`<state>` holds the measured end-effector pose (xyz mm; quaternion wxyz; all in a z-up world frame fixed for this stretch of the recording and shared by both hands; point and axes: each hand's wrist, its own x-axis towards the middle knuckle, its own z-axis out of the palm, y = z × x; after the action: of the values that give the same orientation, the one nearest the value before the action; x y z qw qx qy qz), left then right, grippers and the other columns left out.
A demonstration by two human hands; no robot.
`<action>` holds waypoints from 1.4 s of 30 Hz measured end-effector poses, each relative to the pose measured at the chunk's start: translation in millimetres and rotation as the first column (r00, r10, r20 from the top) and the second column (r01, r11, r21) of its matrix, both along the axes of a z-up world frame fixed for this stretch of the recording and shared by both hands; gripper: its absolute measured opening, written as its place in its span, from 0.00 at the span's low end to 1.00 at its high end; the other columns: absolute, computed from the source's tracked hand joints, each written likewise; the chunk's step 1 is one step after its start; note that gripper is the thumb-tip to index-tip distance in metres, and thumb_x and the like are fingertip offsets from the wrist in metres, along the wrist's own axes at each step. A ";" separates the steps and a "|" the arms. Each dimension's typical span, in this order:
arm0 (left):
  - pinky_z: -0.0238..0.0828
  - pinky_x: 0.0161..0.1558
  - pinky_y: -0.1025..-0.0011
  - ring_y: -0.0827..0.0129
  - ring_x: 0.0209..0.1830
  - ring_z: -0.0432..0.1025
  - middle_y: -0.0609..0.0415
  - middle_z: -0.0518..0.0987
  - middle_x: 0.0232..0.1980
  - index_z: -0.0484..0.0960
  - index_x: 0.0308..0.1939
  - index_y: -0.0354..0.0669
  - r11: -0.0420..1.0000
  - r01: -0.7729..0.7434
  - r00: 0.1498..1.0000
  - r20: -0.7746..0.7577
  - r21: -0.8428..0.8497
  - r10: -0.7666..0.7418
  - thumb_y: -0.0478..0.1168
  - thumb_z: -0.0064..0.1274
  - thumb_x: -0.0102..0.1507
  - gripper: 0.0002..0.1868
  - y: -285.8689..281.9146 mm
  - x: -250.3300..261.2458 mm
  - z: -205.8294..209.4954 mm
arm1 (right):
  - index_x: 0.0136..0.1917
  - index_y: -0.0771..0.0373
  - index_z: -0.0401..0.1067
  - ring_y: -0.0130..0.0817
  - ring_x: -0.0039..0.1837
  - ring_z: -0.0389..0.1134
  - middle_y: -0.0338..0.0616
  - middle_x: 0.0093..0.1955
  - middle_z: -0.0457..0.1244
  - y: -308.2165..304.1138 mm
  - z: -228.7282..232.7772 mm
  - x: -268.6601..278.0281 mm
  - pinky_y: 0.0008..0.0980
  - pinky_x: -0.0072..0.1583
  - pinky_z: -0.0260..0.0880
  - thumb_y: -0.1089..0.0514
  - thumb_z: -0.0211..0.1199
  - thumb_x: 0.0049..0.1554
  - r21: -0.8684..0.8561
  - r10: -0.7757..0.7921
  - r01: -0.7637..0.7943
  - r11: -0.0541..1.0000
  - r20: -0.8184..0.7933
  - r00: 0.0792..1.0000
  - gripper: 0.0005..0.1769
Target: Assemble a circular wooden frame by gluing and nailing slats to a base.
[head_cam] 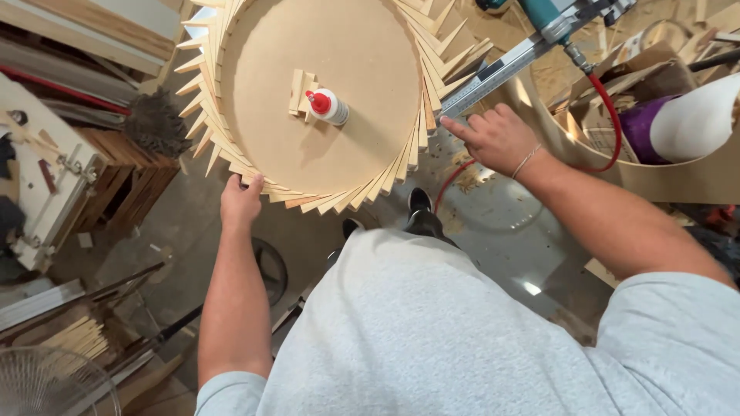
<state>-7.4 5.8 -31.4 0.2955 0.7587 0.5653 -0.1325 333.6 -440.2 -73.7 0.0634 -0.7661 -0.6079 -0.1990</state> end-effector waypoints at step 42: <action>0.74 0.51 0.57 0.61 0.46 0.80 0.53 0.84 0.40 0.79 0.63 0.48 0.998 0.045 0.995 0.082 0.042 -0.049 0.61 0.65 0.62 0.32 54.3 -31.0 -61.1 | 0.52 0.39 0.81 0.41 0.50 0.73 0.36 0.39 0.73 -43.3 33.5 -35.0 0.49 0.58 0.57 0.27 0.53 0.58 -0.743 -0.535 0.242 0.624 -0.181 0.825 0.25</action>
<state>-38.4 60.1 -92.5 0.3003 0.7824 0.5370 -0.0964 298.6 -483.5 -40.2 -0.1546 -0.8707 -0.4273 0.1880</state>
